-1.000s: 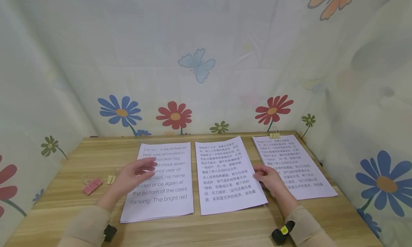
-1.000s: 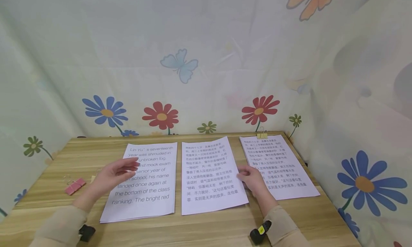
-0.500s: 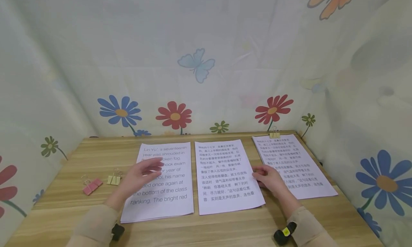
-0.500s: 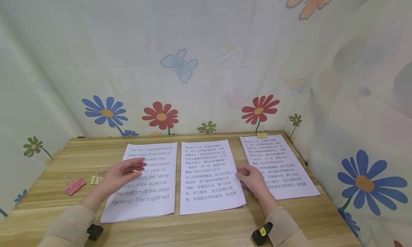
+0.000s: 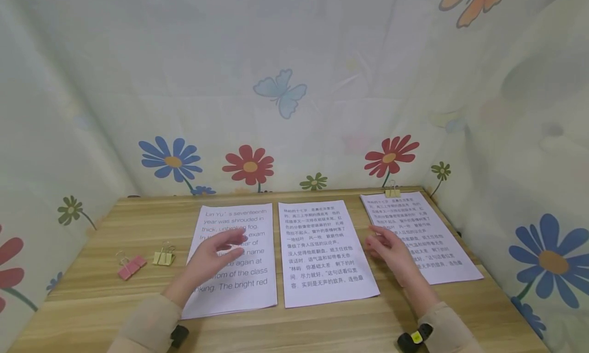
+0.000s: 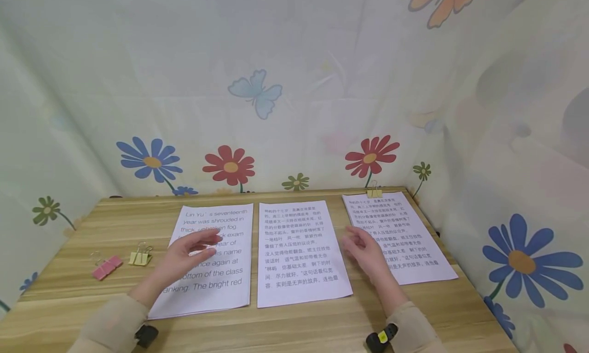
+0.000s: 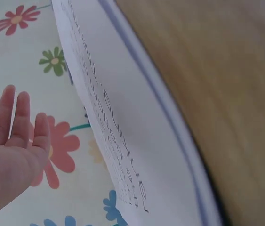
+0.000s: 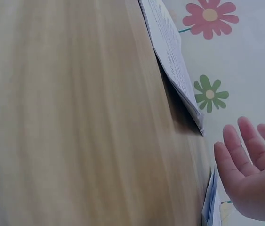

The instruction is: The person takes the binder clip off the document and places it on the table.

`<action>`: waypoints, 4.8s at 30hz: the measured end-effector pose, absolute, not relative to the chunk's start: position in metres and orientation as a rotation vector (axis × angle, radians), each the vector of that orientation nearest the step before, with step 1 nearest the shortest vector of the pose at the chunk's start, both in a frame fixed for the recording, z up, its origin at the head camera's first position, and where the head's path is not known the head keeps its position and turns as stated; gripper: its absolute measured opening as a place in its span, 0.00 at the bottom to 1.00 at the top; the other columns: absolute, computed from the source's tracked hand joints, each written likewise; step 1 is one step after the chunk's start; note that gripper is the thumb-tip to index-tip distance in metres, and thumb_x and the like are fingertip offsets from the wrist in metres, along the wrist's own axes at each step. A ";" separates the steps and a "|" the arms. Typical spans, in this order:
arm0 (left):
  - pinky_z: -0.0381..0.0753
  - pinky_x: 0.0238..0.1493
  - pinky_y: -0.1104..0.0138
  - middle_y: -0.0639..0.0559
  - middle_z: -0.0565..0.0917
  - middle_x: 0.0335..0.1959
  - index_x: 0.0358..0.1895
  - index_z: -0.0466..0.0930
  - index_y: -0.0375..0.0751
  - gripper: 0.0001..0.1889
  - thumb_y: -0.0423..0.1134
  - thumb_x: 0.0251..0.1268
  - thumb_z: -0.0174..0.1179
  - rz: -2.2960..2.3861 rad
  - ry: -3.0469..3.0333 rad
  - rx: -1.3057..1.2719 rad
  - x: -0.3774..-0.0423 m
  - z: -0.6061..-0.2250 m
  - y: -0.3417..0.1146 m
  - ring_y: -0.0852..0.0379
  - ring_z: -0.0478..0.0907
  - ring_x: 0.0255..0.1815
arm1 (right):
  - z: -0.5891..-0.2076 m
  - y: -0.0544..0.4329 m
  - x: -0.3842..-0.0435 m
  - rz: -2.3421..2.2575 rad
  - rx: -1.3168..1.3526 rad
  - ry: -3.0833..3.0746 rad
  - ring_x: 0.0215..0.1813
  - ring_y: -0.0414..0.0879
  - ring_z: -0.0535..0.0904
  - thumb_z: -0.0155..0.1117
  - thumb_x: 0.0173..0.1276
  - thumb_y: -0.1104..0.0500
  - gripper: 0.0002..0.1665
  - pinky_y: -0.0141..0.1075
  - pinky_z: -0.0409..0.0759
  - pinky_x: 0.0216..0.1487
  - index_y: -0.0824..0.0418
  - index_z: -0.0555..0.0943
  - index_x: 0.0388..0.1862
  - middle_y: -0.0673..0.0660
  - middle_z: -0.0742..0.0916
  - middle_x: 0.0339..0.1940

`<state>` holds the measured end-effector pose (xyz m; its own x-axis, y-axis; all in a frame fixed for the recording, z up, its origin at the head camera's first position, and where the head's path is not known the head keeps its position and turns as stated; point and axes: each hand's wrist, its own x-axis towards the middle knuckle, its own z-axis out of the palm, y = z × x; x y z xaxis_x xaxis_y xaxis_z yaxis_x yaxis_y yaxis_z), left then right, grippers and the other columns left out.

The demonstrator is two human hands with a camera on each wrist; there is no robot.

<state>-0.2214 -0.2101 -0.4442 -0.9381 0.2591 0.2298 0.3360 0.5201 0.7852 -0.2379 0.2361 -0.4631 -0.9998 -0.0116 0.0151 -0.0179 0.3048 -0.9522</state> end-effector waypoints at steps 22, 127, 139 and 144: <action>0.72 0.63 0.48 0.57 0.83 0.56 0.64 0.77 0.49 0.25 0.41 0.64 0.68 -1.463 -2.703 -0.578 -0.201 -0.444 -0.172 0.54 0.76 0.61 | -0.454 0.315 -0.245 1.411 0.167 -2.697 0.67 0.63 0.69 0.67 0.70 0.53 0.43 0.47 0.68 0.68 0.60 0.59 0.78 0.68 0.75 0.66; 0.77 0.58 0.57 0.55 0.83 0.56 0.65 0.77 0.47 0.24 0.46 0.67 0.65 -1.753 -2.611 -0.926 -0.232 -0.443 -0.012 0.61 0.77 0.58 | -0.457 0.432 -0.277 1.283 -0.499 -2.956 0.60 0.70 0.70 0.61 0.72 0.59 0.38 0.54 0.74 0.53 0.75 0.60 0.73 0.80 0.68 0.66; 0.78 0.56 0.61 0.52 0.84 0.54 0.63 0.78 0.46 0.22 0.43 0.67 0.65 -1.786 -2.571 -0.969 -0.232 -0.443 -0.003 0.55 0.78 0.58 | -0.448 0.441 -0.274 1.668 -0.523 -2.913 0.39 0.48 0.83 0.59 0.74 0.60 0.40 0.42 0.82 0.39 0.78 0.53 0.74 0.63 0.85 0.43; 0.78 0.55 0.63 0.55 0.85 0.53 0.63 0.78 0.46 0.22 0.43 0.66 0.66 -1.828 -2.572 -0.947 -0.233 -0.441 0.007 0.56 0.78 0.57 | -0.447 0.439 -0.274 1.688 -0.550 -2.879 0.36 0.47 0.84 0.60 0.72 0.64 0.38 0.42 0.83 0.38 0.79 0.55 0.73 0.57 0.87 0.38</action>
